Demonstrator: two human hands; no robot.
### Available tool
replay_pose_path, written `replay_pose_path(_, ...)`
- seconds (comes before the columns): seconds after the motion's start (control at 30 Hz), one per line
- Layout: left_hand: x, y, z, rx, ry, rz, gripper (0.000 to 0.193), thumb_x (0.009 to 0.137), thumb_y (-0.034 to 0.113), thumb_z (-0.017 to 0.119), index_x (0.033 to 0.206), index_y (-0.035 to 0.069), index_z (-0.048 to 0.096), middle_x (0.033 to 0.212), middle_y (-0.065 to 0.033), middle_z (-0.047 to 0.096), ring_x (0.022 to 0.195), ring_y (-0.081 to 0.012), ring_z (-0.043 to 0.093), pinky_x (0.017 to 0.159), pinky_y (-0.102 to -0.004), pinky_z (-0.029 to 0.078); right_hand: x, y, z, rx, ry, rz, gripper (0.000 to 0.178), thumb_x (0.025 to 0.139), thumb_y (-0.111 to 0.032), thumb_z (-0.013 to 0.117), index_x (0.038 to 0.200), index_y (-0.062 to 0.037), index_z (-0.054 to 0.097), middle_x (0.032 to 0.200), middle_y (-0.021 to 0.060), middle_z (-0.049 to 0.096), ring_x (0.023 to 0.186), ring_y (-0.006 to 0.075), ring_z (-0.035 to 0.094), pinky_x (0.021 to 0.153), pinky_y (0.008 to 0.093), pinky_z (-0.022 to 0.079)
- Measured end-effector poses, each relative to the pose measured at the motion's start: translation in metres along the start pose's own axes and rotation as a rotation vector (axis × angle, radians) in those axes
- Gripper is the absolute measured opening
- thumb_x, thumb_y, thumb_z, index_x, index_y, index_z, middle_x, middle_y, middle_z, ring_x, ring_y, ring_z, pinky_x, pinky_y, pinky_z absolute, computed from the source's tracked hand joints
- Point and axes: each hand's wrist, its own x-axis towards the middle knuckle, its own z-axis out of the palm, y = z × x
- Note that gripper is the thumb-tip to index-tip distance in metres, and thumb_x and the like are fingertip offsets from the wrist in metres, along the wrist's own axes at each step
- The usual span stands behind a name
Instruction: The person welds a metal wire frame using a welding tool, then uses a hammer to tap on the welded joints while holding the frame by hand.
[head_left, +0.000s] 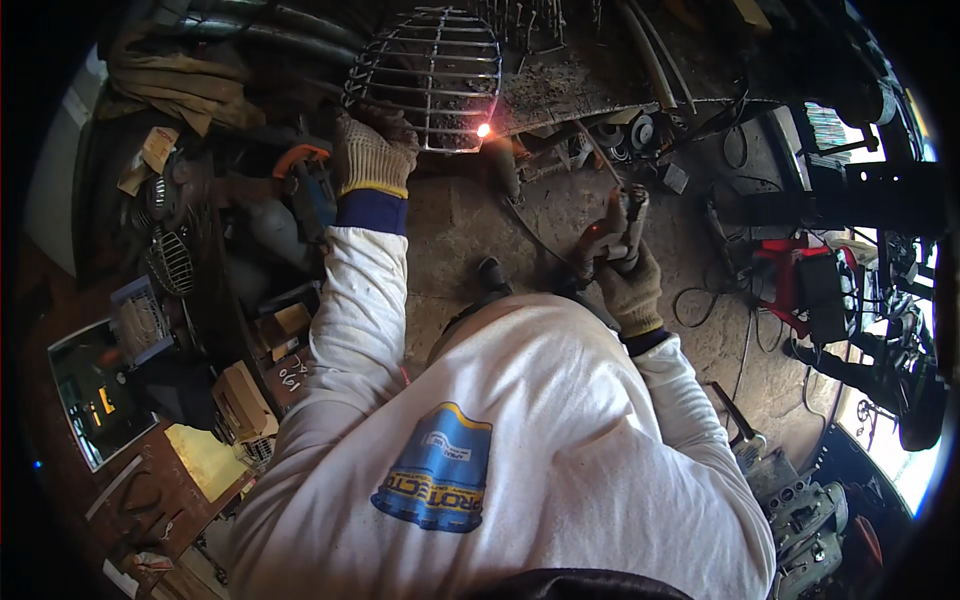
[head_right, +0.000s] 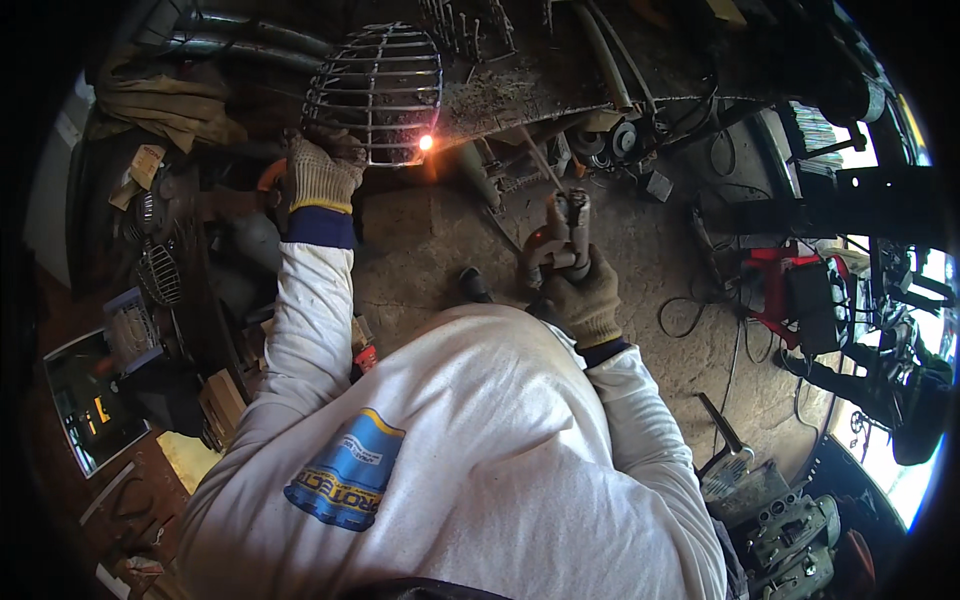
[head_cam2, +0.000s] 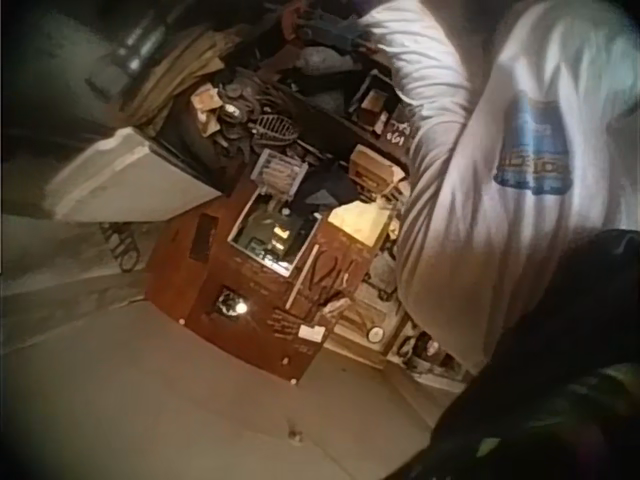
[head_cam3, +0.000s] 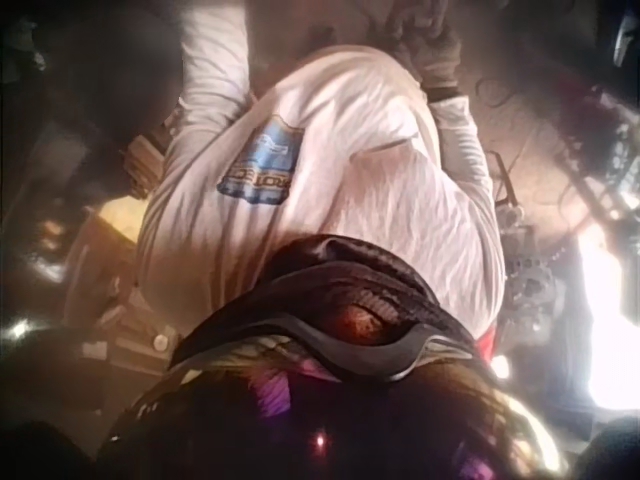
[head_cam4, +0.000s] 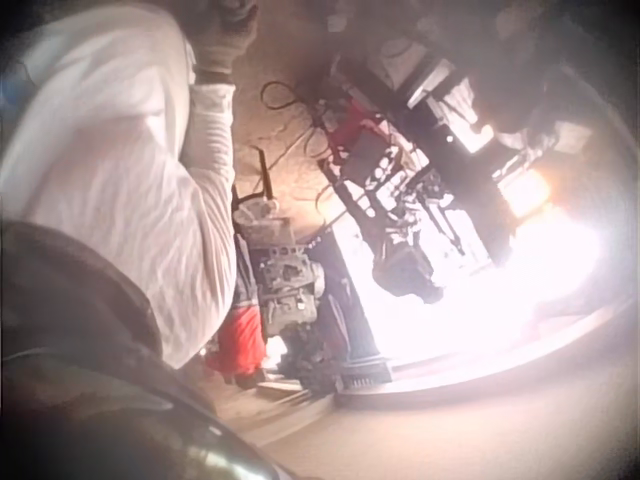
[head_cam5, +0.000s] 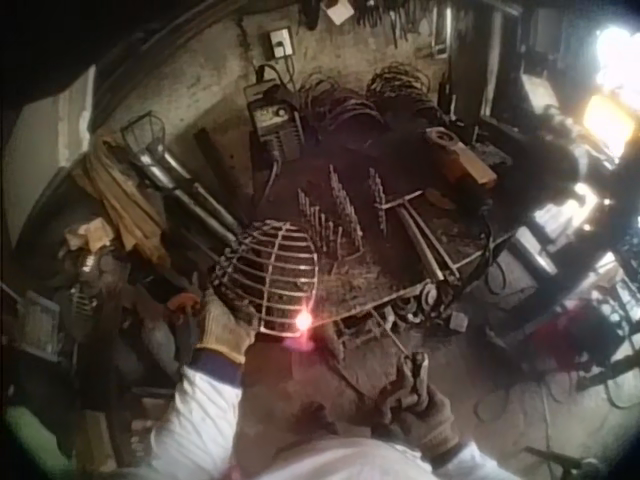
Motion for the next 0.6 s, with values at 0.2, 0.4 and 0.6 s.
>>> replay_pose_path(0.2,-0.036,-0.002,0.044,-0.014,0.206,0.052,0.039,0.102,0.043,0.044,0.097,0.014,0.069,0.085,-0.0004,0.072,0.069,-0.0162,0.067,0.063,-0.0331,0.058,0.003,0.013,-0.025,-0.054,0.063,0.099,0.036,0.073,-0.008,0.067,0.108,0.0001,0.064,0.094,0.0087,0.071,0.086,0.0165,0.068,0.077,0.0306,0.053)
replay_pose_path(0.4,-0.016,0.021,-0.015,-0.041,-0.261,-0.129,0.028,0.098,0.040,0.055,0.106,0.017,0.069,0.094,0.0001,0.072,0.077,-0.0181,0.069,0.070,-0.0351,0.059,0.010,0.011,-0.034,-0.044,0.076,0.032,0.034,0.075,-0.006,0.065,0.109,0.0004,0.064,0.094,0.0077,0.070,0.085,0.0148,0.067,0.076,0.0292,0.053)
replay_pose_path(0.6,-0.019,0.017,-0.003,-0.094,-0.380,-0.194,0.029,0.097,0.041,0.055,0.106,0.018,0.069,0.096,0.0004,0.072,0.077,-0.0196,0.069,0.067,-0.0368,0.059,0.018,0.004,-0.049,0.048,0.086,0.030,0.034,0.080,-0.008,0.063,0.113,-0.0001,0.060,0.096,0.0053,0.067,0.082,0.0131,0.064,0.075,0.0275,0.052)
